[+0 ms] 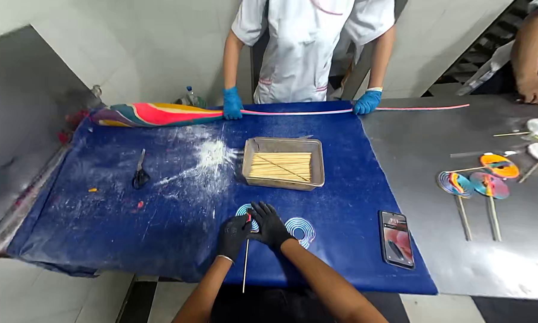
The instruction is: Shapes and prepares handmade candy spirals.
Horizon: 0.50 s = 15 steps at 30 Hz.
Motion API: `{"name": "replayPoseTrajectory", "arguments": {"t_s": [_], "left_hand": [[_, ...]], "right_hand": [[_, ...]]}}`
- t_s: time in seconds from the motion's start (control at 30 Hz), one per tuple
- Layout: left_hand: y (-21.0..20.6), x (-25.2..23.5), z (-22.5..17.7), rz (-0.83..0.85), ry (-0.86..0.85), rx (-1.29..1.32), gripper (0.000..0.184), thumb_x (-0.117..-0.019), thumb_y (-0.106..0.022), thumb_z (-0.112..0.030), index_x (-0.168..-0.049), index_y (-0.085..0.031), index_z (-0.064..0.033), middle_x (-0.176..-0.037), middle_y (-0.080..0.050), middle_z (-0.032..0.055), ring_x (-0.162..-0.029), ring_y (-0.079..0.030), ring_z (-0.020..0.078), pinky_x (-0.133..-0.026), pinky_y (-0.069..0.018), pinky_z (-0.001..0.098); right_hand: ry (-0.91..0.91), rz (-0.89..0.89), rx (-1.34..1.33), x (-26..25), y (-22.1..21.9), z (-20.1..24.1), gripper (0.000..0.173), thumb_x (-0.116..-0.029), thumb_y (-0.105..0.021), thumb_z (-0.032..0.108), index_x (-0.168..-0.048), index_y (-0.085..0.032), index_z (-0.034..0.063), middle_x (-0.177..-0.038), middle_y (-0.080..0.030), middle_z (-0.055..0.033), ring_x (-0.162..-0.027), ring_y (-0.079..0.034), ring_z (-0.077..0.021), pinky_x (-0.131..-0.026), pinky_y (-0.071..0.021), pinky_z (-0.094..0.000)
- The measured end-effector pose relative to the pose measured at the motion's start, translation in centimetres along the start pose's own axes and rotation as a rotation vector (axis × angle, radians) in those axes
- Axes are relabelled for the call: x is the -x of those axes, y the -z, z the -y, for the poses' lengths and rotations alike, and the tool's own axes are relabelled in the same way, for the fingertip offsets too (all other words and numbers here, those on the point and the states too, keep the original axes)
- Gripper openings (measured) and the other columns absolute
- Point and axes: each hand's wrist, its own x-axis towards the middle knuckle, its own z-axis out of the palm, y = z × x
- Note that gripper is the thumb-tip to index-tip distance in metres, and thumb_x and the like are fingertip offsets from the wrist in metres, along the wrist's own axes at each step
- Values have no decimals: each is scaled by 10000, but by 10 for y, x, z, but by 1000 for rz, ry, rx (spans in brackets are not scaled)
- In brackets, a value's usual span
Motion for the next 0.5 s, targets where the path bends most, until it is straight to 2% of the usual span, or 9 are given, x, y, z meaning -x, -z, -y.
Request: {"name": "replayPoseTrajectory", "arguments": {"t_s": [0.2,0.3,0.37,0.43,0.5], "left_hand": [[6,5,0,90,-9,-34,347,-1039,-572,-311,-1255,-718,-83,-1184,-728,114,-1165,-663,256,-1065,-482,467],[5,4,6,98,-54,-77,371,-1048,-537,-338,-1229,-724,-73,-1165,-728,119,-1156,-663,252,-1065,-481,448],[5,6,10,110,-95,-116,392,-1053,-497,-355,-1209,-729,-79,-1137,-733,118,-1137,-671,256,-1057,-484,441],[7,4,11,161,-98,-152,435,-1065,-454,-368,-1288,-699,-85,-1201,-721,133,-1191,-655,275,-1092,-458,448],[11,3,9,201,-96,-177,445,-1073,-434,-361,-1314,-682,-81,-1226,-712,143,-1213,-646,283,-1102,-451,446]], "right_hand": [[-4,26,-7,1,-1,1,964,-815,-493,862,-1555,-441,247,-1661,-343,-52,-1546,-271,-308,-1252,-200,-530],[-5,-12,-29,0,-3,0,927,-815,-534,835,-1534,-474,254,-1651,-365,-52,-1544,-279,-305,-1253,-203,-527],[-14,3,-40,1,-3,2,917,-825,-533,823,-1546,-455,261,-1660,-347,-43,-1552,-259,-298,-1257,-189,-524],[-16,0,-32,-1,-4,1,901,-833,-519,818,-1549,-446,275,-1662,-343,-37,-1552,-260,-292,-1257,-194,-525],[-21,12,-42,-3,-3,1,883,-839,-523,804,-1546,-451,280,-1660,-348,-39,-1550,-264,-292,-1251,-197,-526]]}}
